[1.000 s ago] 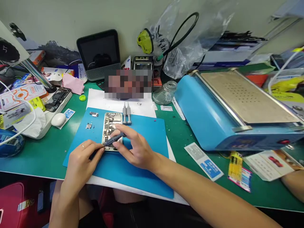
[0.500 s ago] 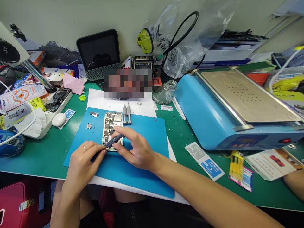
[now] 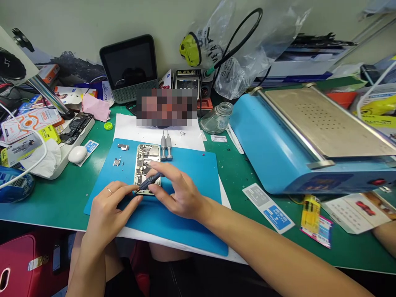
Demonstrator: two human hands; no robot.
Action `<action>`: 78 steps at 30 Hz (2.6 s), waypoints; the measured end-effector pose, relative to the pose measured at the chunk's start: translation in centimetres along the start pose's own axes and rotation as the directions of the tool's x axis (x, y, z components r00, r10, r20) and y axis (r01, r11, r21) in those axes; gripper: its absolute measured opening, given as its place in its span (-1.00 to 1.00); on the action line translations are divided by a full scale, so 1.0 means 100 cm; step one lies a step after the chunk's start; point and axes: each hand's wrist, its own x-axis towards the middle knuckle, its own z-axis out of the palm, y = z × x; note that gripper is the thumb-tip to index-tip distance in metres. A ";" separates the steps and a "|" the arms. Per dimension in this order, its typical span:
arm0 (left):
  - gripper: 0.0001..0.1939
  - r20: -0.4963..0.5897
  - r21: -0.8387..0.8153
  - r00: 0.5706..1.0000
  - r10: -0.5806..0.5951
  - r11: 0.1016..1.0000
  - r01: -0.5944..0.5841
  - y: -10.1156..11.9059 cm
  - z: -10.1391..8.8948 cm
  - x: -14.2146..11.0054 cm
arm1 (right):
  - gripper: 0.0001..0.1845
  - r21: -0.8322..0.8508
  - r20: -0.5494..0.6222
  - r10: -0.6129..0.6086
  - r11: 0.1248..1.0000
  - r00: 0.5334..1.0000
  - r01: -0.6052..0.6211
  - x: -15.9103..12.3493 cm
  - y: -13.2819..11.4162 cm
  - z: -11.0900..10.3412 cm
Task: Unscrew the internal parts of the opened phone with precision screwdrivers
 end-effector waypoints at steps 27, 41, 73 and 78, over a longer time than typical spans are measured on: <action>-0.85 -0.015 0.046 1.000 -0.024 0.999 0.025 0.001 0.003 -0.001 | -0.27 0.042 -0.049 0.088 0.995 0.995 -0.086 -0.004 0.000 0.000; -0.88 -0.031 0.033 1.000 -0.004 0.999 0.005 0.000 0.002 0.001 | -0.29 0.006 -0.022 0.048 0.999 0.999 -0.048 -0.003 -0.001 -0.001; -0.88 0.009 0.029 0.999 -0.037 0.999 0.036 0.000 0.002 0.000 | -0.24 -0.006 -0.024 0.020 1.000 1.000 -0.020 -0.001 -0.001 0.000; -0.90 0.004 0.010 1.000 -0.028 1.000 0.028 0.000 0.001 -0.001 | -0.26 0.005 -0.019 0.010 1.000 1.000 -0.010 -0.002 -0.001 -0.001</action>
